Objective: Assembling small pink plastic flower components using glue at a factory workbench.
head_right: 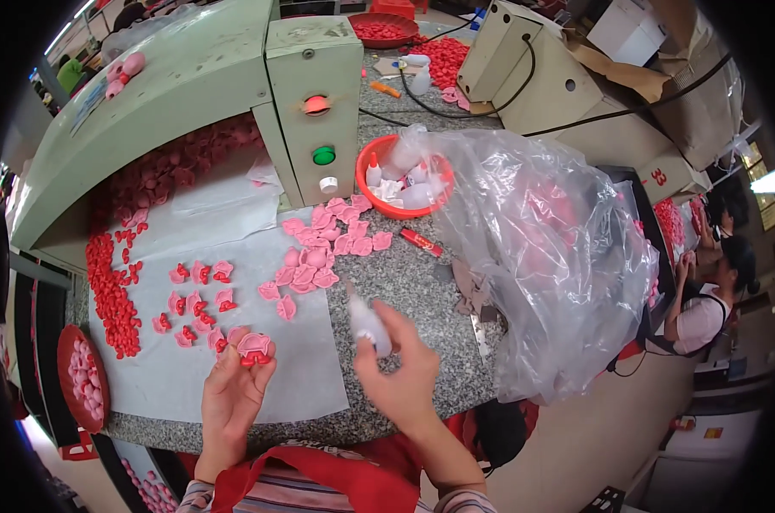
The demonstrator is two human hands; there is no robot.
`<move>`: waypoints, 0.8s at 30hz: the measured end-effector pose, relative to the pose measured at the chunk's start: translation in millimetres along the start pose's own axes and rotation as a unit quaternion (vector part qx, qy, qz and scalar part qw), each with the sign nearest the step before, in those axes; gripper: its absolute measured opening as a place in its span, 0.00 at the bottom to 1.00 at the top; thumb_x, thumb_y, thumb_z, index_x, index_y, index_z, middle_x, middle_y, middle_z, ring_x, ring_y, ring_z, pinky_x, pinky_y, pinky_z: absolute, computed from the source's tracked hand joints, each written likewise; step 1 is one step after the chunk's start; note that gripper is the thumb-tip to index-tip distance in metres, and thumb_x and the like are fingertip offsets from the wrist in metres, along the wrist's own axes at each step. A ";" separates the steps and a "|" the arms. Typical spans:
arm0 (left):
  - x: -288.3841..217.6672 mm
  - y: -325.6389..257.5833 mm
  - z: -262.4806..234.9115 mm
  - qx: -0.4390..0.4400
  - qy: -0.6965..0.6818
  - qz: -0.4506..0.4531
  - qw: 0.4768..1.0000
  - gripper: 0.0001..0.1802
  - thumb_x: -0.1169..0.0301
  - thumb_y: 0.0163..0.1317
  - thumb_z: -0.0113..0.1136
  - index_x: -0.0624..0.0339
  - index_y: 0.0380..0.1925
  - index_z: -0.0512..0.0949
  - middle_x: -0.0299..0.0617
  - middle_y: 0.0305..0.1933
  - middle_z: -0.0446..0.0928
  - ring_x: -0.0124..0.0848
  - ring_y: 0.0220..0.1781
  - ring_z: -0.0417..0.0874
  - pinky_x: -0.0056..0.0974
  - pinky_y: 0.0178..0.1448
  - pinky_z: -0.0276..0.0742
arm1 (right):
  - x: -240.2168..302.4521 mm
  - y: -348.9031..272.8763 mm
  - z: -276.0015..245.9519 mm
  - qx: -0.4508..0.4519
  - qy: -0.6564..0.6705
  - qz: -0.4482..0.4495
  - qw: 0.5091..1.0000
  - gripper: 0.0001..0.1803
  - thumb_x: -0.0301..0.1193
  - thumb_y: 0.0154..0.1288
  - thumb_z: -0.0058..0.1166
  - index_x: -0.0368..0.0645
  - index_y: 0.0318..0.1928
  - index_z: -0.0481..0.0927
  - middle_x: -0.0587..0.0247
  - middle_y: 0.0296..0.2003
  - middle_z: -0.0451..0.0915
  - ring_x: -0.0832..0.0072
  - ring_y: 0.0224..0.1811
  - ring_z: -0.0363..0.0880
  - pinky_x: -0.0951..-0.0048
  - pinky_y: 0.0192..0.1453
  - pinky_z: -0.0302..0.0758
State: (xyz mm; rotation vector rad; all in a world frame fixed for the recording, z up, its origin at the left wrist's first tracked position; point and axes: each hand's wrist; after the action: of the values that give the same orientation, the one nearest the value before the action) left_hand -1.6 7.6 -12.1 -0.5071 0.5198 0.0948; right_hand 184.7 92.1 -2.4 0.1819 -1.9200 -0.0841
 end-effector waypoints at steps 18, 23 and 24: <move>-6.4 4.1 -3.7 -0.039 -0.100 -0.153 0.982 0.22 0.68 0.63 0.48 0.67 0.54 0.62 0.50 0.48 0.69 0.42 0.52 0.72 0.39 0.57 0.72 | -52.7 32.1 56.5 0.007 -0.214 -0.213 0.953 0.14 0.22 0.50 0.56 0.42 0.40 0.75 0.58 0.37 0.73 0.64 0.35 0.73 0.70 0.34 0.72; -2.2 -6.4 0.4 -0.004 -0.065 -0.127 0.990 0.22 0.68 0.63 0.49 0.66 0.55 0.62 0.50 0.47 0.70 0.42 0.51 0.73 0.38 0.57 0.72 | -70.4 64.2 67.0 0.032 -0.261 -0.281 0.923 0.10 0.25 0.53 0.56 0.41 0.39 0.77 0.59 0.35 0.76 0.72 0.29 0.75 0.71 0.26 0.71; -2.4 -7.0 -6.1 -0.016 -0.064 -0.101 0.993 0.22 0.67 0.63 0.49 0.66 0.55 0.62 0.49 0.47 0.71 0.42 0.51 0.74 0.38 0.57 0.72 | -70.0 57.8 65.1 0.049 -0.184 -0.182 0.965 0.09 0.25 0.54 0.55 0.40 0.38 0.78 0.61 0.30 0.77 0.73 0.26 0.74 0.73 0.25 0.70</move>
State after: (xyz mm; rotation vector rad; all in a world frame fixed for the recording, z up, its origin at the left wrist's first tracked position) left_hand -4.9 -1.3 -12.4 -0.5777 0.3398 -0.0585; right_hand 142.5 158.8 -81.4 0.6224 -2.2414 -0.2854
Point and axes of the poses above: each hand's wrist, its own y-axis towards the middle knuckle, its own z-axis out of the palm, x = y × z
